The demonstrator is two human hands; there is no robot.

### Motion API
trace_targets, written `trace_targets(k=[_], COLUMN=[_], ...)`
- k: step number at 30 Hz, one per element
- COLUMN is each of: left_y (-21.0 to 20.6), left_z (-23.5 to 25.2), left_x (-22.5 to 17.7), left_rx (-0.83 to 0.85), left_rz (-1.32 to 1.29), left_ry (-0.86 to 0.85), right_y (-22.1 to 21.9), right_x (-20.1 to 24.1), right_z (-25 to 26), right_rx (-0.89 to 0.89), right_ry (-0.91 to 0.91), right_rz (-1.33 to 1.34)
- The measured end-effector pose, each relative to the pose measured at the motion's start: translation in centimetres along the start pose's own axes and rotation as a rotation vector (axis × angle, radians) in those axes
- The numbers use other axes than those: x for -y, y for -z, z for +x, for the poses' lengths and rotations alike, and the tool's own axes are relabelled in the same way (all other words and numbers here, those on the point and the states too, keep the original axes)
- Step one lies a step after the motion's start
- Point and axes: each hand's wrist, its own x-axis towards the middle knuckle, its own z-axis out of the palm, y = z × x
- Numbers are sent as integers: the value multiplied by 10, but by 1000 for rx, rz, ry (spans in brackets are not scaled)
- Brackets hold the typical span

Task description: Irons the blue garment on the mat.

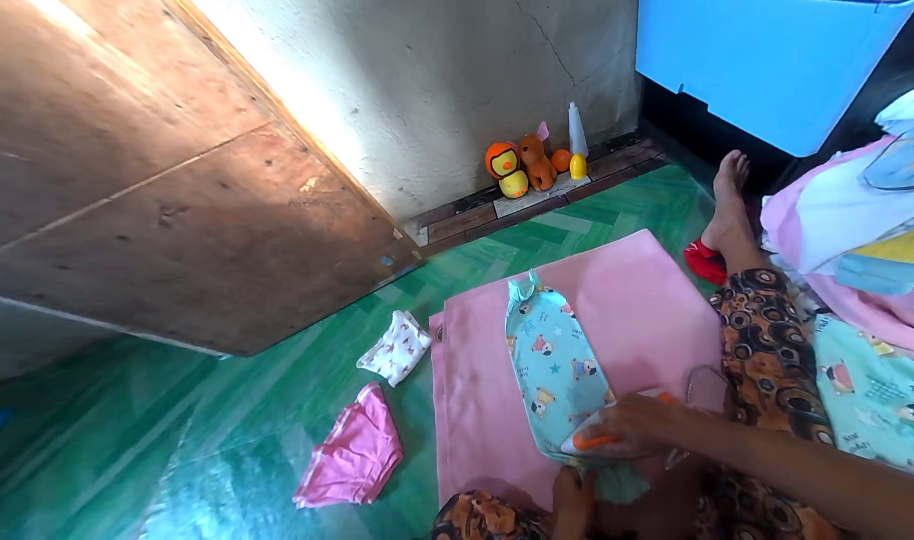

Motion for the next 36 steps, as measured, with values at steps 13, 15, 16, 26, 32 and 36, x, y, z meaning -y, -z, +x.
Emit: trace_targets(k=[13, 15, 16, 26, 32, 36], left_y=[1, 1, 0, 0, -1, 0], left_z=[-3, -3, -4, -3, -1, -1], left_x=[-2, -2, -3, -2, 2, 1], left_rx=[-11, -12, -14, -17, -21, -14], left_rz=[-15, -23, -25, -14, -40, -32], left_ry=[-12, -6, -1, 13, 14, 21], right_y=[4, 5, 5, 0, -2, 0], right_x=[23, 27, 29, 48, 41, 35], right_z=[33, 39, 41, 68, 66, 53], right_rx=[9, -2, -10, -117, -106, -45], right_ry=[-26, -31, -31, -104, -73, -65], right_rz=[17, 21, 23, 79, 69, 51])
